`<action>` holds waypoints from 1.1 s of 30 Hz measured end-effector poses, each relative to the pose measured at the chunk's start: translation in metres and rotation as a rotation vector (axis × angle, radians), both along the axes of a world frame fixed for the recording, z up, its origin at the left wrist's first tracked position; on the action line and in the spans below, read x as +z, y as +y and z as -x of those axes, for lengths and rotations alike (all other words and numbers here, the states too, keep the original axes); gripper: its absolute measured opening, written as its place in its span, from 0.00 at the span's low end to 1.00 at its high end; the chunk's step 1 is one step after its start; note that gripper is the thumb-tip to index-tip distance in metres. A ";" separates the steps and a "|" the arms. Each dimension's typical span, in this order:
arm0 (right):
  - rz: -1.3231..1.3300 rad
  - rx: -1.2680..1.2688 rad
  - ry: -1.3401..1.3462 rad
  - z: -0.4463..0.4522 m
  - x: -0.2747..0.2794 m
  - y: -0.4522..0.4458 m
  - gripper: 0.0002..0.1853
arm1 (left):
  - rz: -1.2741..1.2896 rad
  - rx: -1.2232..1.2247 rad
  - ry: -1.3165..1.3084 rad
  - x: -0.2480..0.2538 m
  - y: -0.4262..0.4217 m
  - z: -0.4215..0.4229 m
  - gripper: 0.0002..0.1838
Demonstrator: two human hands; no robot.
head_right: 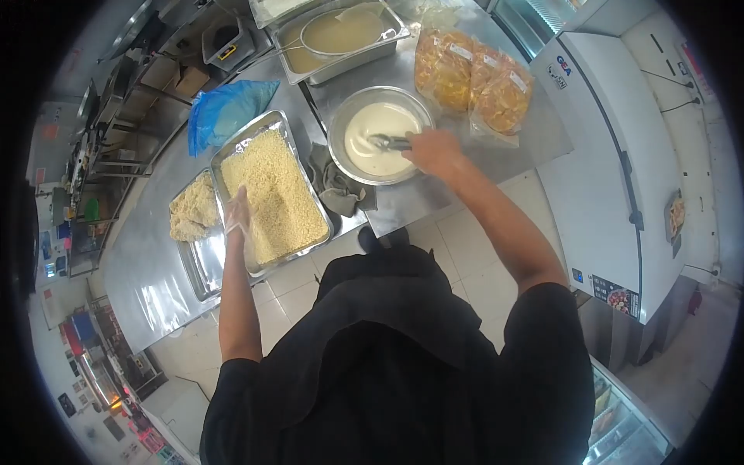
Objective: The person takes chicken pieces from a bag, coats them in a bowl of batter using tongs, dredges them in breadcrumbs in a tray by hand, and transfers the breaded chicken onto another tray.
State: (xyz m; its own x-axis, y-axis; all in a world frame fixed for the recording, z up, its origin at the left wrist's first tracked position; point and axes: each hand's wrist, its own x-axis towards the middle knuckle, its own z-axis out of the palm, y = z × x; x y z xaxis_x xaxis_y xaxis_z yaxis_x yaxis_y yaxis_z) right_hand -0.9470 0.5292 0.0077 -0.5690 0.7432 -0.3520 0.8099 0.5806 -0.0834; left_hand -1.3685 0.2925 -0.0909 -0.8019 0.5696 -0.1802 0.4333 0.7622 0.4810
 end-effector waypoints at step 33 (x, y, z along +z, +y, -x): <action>-0.250 0.180 -0.425 0.077 0.068 0.064 0.13 | -0.071 -0.535 -0.233 0.038 0.161 -0.143 0.15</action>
State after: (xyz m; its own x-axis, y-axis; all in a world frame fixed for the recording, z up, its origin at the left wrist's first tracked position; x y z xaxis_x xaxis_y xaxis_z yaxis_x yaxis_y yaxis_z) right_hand -1.0245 0.5933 0.0753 -0.5415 0.7373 -0.4039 0.6274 0.6742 0.3896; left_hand -1.2251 0.4540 -0.0525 -0.3432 0.9015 -0.2636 0.6259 0.4287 0.6515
